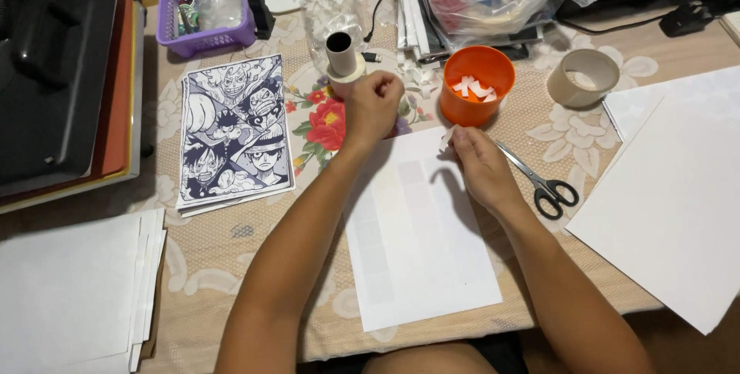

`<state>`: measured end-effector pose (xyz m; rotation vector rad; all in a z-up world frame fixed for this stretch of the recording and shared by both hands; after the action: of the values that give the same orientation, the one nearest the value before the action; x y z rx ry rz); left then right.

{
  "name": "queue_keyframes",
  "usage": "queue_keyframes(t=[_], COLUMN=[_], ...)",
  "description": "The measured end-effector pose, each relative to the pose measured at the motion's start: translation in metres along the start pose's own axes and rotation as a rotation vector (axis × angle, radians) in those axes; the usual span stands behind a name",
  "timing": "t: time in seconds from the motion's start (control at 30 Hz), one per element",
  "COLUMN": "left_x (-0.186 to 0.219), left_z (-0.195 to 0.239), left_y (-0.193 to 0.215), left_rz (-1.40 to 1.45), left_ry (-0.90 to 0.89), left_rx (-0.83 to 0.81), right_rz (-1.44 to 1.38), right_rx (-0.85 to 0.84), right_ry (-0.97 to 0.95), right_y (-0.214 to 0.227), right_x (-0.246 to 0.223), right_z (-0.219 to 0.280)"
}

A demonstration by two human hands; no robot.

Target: The person cuts a printed sheet of paper with scissors and then applies small pieces of tape from a container to the corners of the paper.

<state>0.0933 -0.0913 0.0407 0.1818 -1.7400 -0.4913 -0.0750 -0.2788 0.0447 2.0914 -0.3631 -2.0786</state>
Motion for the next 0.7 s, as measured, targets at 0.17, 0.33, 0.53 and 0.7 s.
queue_keyframes(t=[0.17,0.33,0.53,0.7], left_x=[-0.037,0.027,0.057,0.062], left_z=[-0.071,-0.024,0.016,0.029], left_y=[-0.021,0.025,0.055,0.045], left_rz=[-0.328,-0.412,-0.659,-0.802], left_ry=[0.162,0.113,0.216,0.292], left_rx=[-0.007,-0.298,-0.897,-0.907], right_rz=[-0.373,-0.501,-0.548,-0.578], right_rx=[0.052,0.06,0.047,0.034], right_ry=[-0.09,-0.159,-0.178,-0.187], right_y=[-0.002,0.005,0.012,0.017], right_x=[0.034,0.021,0.018,0.023], right_z=[-0.016,-0.017,-0.018,-0.022])
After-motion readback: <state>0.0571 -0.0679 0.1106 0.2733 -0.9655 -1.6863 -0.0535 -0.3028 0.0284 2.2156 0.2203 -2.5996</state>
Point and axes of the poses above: each hand's wrist, its own z-axis away from the middle knuckle, its own y-axis out of the back of the hand, x = y × z, the point moved 1 cm from there along -z, towards the middle knuckle, and after that the axes turned 9 degrees about -x, right-handed, at the moved point
